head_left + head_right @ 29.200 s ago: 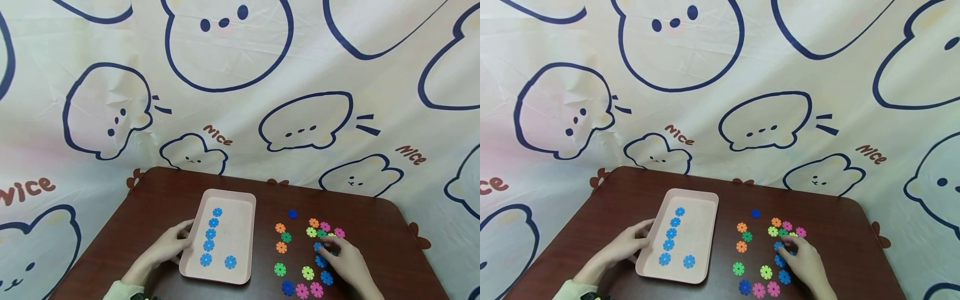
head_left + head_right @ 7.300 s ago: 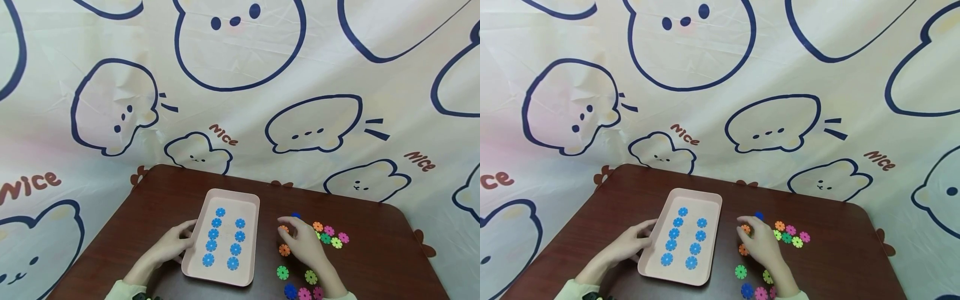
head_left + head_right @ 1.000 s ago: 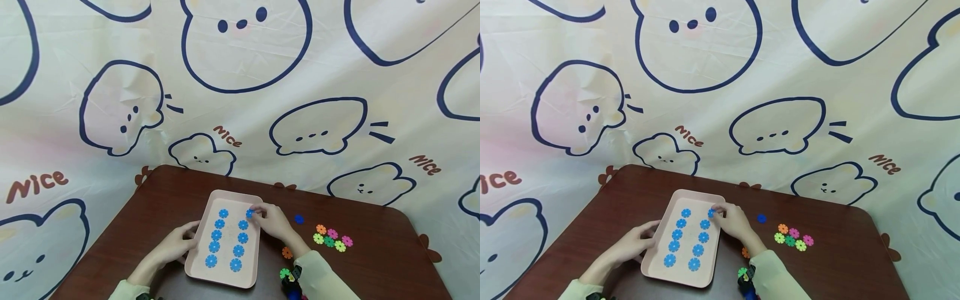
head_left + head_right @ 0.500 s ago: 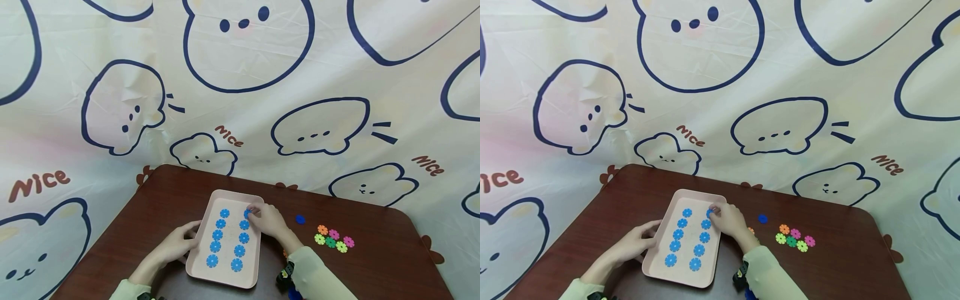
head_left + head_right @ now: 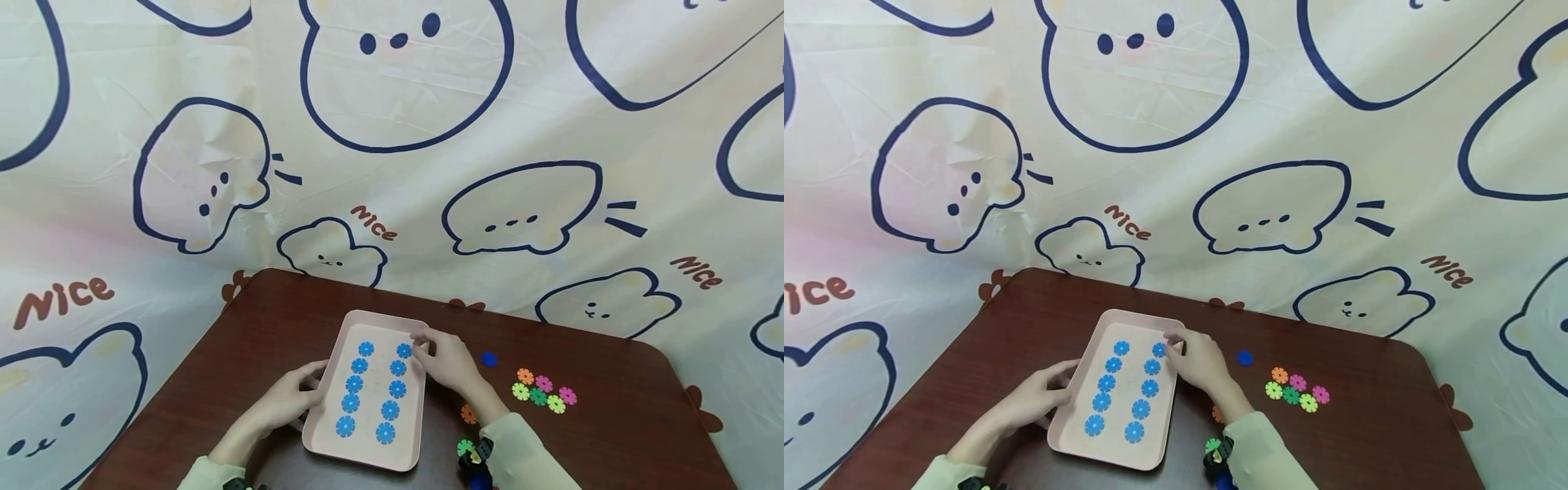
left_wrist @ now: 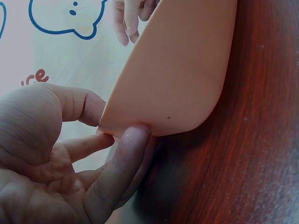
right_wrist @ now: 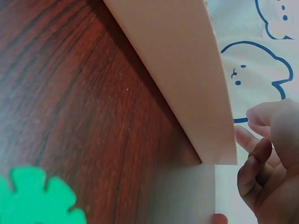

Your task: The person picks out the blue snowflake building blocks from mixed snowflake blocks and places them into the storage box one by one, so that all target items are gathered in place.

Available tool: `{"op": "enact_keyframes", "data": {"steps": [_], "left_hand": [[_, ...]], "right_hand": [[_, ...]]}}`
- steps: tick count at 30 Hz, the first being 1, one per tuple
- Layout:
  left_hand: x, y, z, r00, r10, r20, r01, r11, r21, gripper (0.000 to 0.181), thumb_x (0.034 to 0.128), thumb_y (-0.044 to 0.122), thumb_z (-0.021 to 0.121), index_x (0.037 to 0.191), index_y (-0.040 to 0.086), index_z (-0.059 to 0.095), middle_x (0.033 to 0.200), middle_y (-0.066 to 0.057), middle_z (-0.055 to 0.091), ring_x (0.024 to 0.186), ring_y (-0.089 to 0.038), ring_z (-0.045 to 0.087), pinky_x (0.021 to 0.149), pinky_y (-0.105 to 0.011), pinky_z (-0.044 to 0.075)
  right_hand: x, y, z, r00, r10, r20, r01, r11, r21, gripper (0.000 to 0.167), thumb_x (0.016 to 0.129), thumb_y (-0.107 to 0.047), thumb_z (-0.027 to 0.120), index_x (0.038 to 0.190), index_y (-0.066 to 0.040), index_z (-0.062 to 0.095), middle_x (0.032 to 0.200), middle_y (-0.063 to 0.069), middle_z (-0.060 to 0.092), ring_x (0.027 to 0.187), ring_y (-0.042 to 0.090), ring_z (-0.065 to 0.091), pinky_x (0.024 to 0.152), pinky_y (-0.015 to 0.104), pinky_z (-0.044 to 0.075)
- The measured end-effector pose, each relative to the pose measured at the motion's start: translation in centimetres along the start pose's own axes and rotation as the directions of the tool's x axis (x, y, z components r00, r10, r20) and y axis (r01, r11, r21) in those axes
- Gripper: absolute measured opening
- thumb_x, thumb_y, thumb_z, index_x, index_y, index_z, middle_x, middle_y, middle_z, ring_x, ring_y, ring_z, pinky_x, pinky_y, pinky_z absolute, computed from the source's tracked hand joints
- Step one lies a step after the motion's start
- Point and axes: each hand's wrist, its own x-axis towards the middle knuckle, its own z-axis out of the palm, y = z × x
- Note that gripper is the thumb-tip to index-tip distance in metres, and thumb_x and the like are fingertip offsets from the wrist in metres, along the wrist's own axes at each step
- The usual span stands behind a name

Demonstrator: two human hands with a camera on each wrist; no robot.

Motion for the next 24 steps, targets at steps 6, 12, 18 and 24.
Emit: {"op": "enact_keyframes", "data": {"steps": [6, 12, 18, 24], "left_hand": [[0.1, 0.0, 0.1, 1.000, 0.002, -0.010, -0.002, 1.000, 0.012, 0.063, 0.0935, 0.007, 0.066, 0.154, 0.004, 0.046, 0.108, -0.016, 0.060, 0.073, -0.026, 0.069, 0.049, -0.046, 0.059], [0.3, 0.0, 0.2, 1.000, 0.000, -0.015, 0.000, 1.000, 0.020, 0.063, 0.0942, 0.008, 0.066, 0.154, 0.003, 0.046, 0.108, -0.015, 0.060, 0.076, -0.026, 0.068, 0.049, -0.046, 0.058], [0.2, 0.1, 0.0, 1.000, -0.003, -0.012, 0.003, 1.000, 0.022, 0.063, 0.0941, 0.007, 0.066, 0.154, 0.003, 0.046, 0.109, -0.016, 0.059, 0.077, -0.025, 0.068, 0.050, -0.046, 0.059], [0.1, -0.2, -0.2, 0.999, -0.022, -0.035, 0.023, 1.000, 0.014, 0.064, 0.0929, 0.007, 0.067, 0.154, 0.005, 0.047, 0.107, -0.015, 0.059, 0.078, -0.025, 0.068, 0.049, -0.046, 0.059]], "right_hand": [[-1.4, 0.4, -1.1, 0.999, 0.000, -0.039, 0.001, 0.999, 0.037, 0.026, 0.099, -0.026, 0.072, 0.124, -0.022, 0.074, 0.115, -0.005, 0.073, 0.087, 0.010, 0.064, 0.076, 0.032, 0.058], [-3.2, 0.3, -3.3, 0.998, 0.042, -0.048, -0.038, 0.995, 0.090, 0.026, 0.098, -0.027, 0.073, 0.123, -0.022, 0.074, 0.114, -0.010, 0.072, 0.072, 0.016, 0.057, 0.061, 0.029, 0.053], [-4.9, 0.4, -5.8, 0.997, 0.052, -0.064, -0.046, 0.994, 0.097, 0.025, 0.099, -0.027, 0.073, 0.124, -0.026, 0.073, 0.113, -0.010, 0.072, 0.054, 0.019, 0.052, 0.049, 0.030, 0.047], [-6.4, 1.3, -8.4, 0.995, 0.030, -0.096, -0.024, 0.998, 0.061, 0.027, 0.098, -0.029, 0.073, 0.125, -0.028, 0.071, 0.109, -0.009, 0.073, 0.055, 0.018, 0.050, 0.047, 0.028, 0.044]]}}
